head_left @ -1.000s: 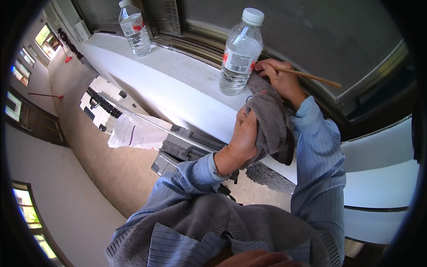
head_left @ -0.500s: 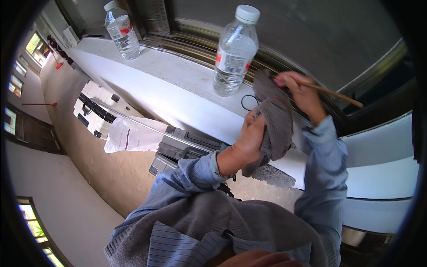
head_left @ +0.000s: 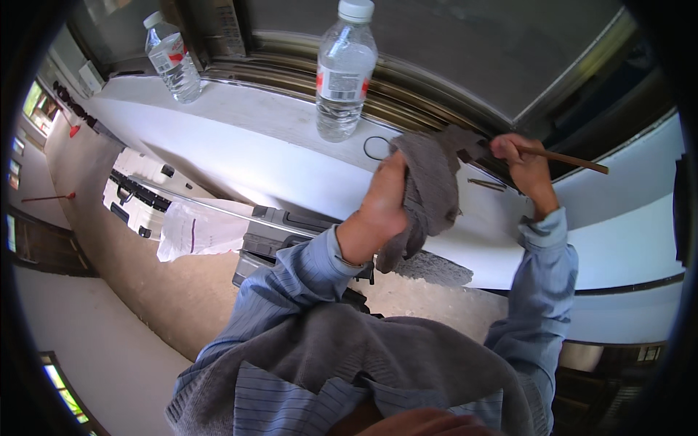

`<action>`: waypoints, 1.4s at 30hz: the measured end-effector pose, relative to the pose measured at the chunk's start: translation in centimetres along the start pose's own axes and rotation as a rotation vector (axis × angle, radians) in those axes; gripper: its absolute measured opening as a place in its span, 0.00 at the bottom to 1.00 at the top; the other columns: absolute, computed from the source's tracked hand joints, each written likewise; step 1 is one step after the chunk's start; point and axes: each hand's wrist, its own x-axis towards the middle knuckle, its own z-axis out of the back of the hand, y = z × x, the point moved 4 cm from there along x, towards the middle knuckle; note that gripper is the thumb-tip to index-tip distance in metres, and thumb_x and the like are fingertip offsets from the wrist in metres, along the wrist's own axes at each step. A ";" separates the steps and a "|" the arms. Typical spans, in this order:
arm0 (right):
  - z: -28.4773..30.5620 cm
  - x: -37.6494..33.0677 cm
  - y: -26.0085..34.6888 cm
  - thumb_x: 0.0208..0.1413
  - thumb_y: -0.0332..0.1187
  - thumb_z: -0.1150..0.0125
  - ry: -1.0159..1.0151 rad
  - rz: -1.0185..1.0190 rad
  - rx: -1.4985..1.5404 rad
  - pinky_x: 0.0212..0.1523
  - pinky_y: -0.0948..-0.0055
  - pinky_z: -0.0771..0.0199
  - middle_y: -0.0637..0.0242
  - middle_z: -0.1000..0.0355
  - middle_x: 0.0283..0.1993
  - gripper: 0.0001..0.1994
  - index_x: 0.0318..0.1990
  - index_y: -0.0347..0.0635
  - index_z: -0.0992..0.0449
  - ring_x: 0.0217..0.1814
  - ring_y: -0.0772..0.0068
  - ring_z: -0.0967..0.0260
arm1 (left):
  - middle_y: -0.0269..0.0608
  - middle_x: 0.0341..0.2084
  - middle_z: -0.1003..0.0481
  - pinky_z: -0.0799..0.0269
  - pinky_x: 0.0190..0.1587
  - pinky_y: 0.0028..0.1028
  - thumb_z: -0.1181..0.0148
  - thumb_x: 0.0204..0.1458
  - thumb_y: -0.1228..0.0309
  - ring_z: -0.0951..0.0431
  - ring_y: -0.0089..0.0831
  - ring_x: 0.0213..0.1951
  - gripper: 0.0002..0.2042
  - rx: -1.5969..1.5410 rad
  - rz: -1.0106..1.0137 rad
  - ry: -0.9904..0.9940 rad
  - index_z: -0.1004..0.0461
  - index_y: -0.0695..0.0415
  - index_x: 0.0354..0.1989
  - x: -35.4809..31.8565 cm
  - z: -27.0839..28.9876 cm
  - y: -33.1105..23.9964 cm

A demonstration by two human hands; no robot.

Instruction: The person cleans a window frame and glass using a cloth and a thin stick. They wipe the frame and glass, then move to a second window to repeat the cleaning process. The person also uses a squeegee to clear water from the glass.

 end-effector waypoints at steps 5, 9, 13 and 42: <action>-8.3 3.0 2.4 0.61 0.35 0.53 -0.061 0.150 0.193 0.36 0.75 0.28 0.64 0.24 0.33 0.13 0.38 0.37 0.23 0.35 0.74 0.27 | 0.47 0.44 0.27 0.31 0.51 0.38 0.64 0.61 0.59 0.27 0.40 0.46 0.19 0.006 -0.086 -0.008 0.33 0.60 0.50 -0.3 1.0 -1.8; -9.7 3.3 4.7 0.59 0.30 0.49 -0.111 0.268 0.136 0.38 0.75 0.26 0.61 0.24 0.32 0.09 0.37 0.34 0.24 0.35 0.72 0.25 | 0.47 0.47 0.29 0.32 0.53 0.40 0.66 0.63 0.56 0.28 0.41 0.47 0.21 0.011 -0.098 0.025 0.35 0.60 0.51 0.3 0.7 -2.1; -6.9 1.0 3.0 0.60 0.31 0.51 -0.088 0.124 0.240 0.36 0.75 0.26 0.62 0.24 0.34 0.10 0.39 0.35 0.25 0.35 0.72 0.25 | 0.47 0.47 0.29 0.32 0.53 0.40 0.66 0.63 0.57 0.28 0.41 0.47 0.21 -0.028 -0.058 0.091 0.35 0.60 0.52 0.0 -0.1 -1.6; 4.9 -12.6 0.9 0.53 0.23 0.44 -0.780 0.102 -0.074 0.29 0.76 0.26 0.55 0.25 0.28 0.06 0.38 0.33 0.25 0.29 0.67 0.23 | 0.48 0.36 0.25 0.22 0.38 0.38 0.57 0.59 0.69 0.23 0.38 0.35 0.14 0.739 -0.054 0.268 0.31 0.69 0.43 13.1 -15.3 2.2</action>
